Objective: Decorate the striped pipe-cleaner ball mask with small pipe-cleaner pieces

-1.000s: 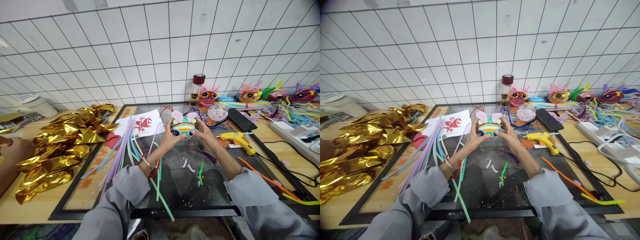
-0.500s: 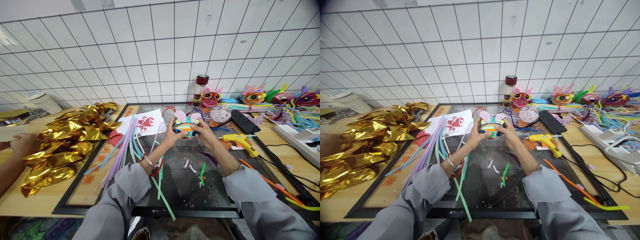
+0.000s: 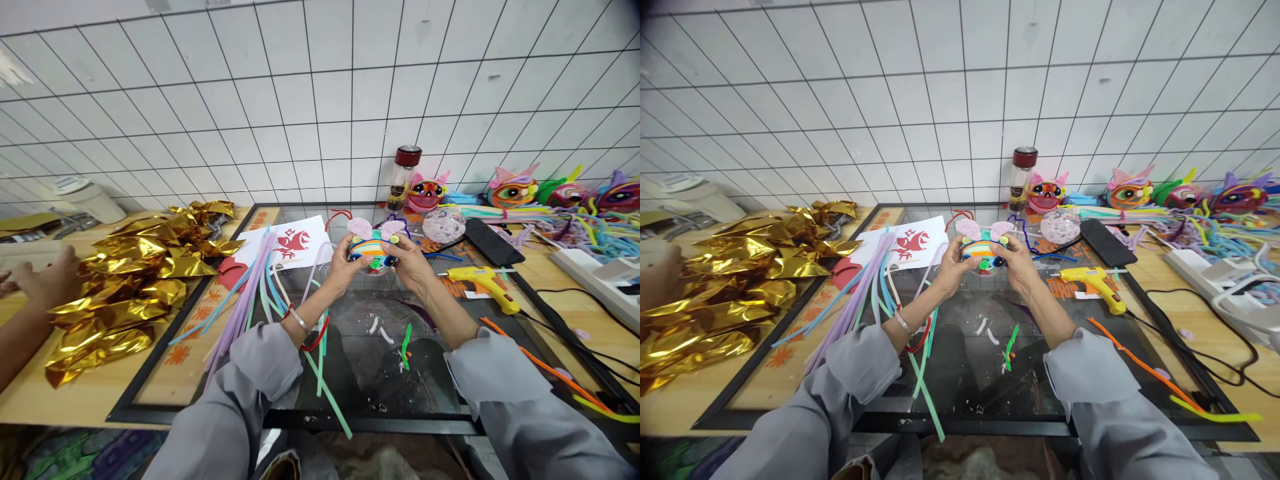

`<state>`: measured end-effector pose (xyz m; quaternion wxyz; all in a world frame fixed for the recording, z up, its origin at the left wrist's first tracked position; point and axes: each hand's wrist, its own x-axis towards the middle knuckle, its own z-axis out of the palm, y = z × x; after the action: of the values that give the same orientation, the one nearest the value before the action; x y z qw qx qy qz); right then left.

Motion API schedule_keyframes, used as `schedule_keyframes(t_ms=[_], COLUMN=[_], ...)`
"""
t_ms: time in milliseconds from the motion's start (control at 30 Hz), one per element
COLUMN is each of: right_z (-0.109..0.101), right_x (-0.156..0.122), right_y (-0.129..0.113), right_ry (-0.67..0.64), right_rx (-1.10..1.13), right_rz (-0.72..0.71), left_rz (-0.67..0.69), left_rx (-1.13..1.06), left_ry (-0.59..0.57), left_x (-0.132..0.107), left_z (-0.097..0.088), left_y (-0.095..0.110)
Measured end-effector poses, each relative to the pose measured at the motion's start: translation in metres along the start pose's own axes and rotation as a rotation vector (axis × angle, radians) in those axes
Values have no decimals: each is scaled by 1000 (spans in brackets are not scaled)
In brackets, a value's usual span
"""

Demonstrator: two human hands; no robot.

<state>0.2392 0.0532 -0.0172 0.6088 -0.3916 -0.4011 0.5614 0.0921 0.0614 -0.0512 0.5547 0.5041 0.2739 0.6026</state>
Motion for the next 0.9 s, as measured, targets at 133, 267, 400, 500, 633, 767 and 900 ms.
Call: schedule_keyframes(t_ms=[133,267,400,500,633,767,900], right_z=[-1,-1,0,-1,-3,-5,-7], right_x=[0,1,2,2,1,1,2], right_y=[0,2,3,3,2,2,2], right_ry=[8,15,12,8,9,23,30], right_rx=[3,5,-3,-13,-21,-12,1], right_rz=[8,12,19,31,30,41,58], left_rz=[-23,-33,-44,-34,-30,-35,-61], left_rx=[18,7,14,6,5,-14,-15], left_ry=[33,35,31,30,22,18,30], left_x=[0,1,2,2,2,2,1], left_z=[-1,-2,-2,-2,-3,-3,-3], left_y=[-1,-2,-2,-2,-1,-1,-1])
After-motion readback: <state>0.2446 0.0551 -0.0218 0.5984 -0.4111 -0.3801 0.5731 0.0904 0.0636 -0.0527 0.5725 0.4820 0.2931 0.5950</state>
